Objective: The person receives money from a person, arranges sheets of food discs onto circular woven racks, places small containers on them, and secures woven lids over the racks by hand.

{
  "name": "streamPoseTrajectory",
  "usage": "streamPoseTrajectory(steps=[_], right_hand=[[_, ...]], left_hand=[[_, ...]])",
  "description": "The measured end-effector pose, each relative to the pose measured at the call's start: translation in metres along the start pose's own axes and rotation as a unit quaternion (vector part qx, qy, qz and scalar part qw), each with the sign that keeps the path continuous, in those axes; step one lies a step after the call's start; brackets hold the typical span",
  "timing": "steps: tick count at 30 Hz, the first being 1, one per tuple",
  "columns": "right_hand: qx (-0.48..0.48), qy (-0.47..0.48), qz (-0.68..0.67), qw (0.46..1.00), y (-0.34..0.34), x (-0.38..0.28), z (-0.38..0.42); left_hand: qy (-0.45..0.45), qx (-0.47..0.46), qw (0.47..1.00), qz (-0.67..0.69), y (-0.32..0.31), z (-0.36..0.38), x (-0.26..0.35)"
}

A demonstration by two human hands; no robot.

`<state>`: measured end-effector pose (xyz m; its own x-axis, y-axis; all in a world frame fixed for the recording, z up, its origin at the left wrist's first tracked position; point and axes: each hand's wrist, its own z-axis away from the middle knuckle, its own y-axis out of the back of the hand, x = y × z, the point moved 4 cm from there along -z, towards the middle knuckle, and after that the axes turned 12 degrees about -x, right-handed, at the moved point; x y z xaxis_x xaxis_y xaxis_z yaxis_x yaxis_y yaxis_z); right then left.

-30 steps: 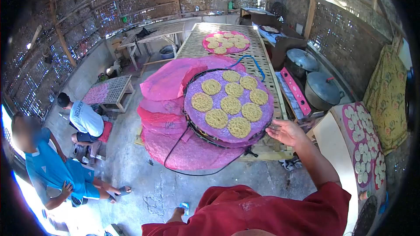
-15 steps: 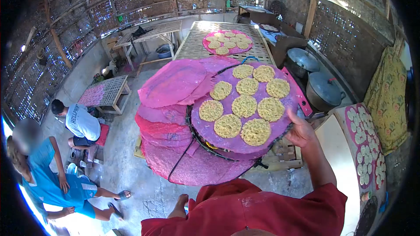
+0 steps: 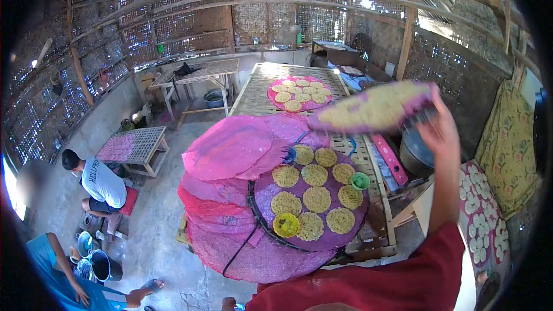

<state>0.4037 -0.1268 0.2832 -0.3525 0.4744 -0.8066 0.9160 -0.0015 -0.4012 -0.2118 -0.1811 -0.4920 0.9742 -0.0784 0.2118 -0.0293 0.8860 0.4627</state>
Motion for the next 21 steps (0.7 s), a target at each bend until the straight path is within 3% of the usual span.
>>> streamPoseTrajectory(steps=[3,5,7,8,9,13,16,17,19,21], right_hand=[[-0.075,0.012,-0.044,0.996,0.027,0.029,-0.142],[0.062,-0.019,-0.044,0.997,0.036,0.069,-0.201],[0.059,-0.063,-0.070,0.994,0.085,0.122,-0.248],[0.126,-0.075,-0.090,0.985,0.095,0.135,-0.241],[0.064,-0.069,-0.112,0.989,0.091,0.137,-0.216],[0.095,-0.100,-0.114,0.984,0.140,0.129,-0.126],[0.162,-0.070,-0.067,0.982,0.145,0.070,-0.047],[0.142,-0.034,-0.066,0.987,0.153,0.048,-0.024],[0.099,-0.066,-0.112,0.987,0.148,-0.001,0.031],[0.125,0.007,-0.092,0.988,0.116,-0.036,0.085]], left_hand=[[0.046,0.036,0.975,0.212,-0.007,0.002,0.015],[0.054,0.062,0.940,0.333,-0.012,0.002,0.029],[0.074,0.067,0.904,0.416,-0.017,0.000,0.038],[0.002,0.196,0.875,0.444,0.000,0.044,0.060],[0.004,0.199,0.874,0.444,-0.004,0.044,0.059],[0.018,0.130,0.879,0.458,-0.022,0.048,0.063],[0.017,0.111,0.894,0.434,-0.031,0.048,0.064],[0.014,0.109,0.897,0.427,-0.032,0.046,0.066],[0.008,0.101,0.904,0.416,-0.030,0.044,0.069],[-0.004,0.094,0.915,0.393,-0.022,0.040,0.071]])
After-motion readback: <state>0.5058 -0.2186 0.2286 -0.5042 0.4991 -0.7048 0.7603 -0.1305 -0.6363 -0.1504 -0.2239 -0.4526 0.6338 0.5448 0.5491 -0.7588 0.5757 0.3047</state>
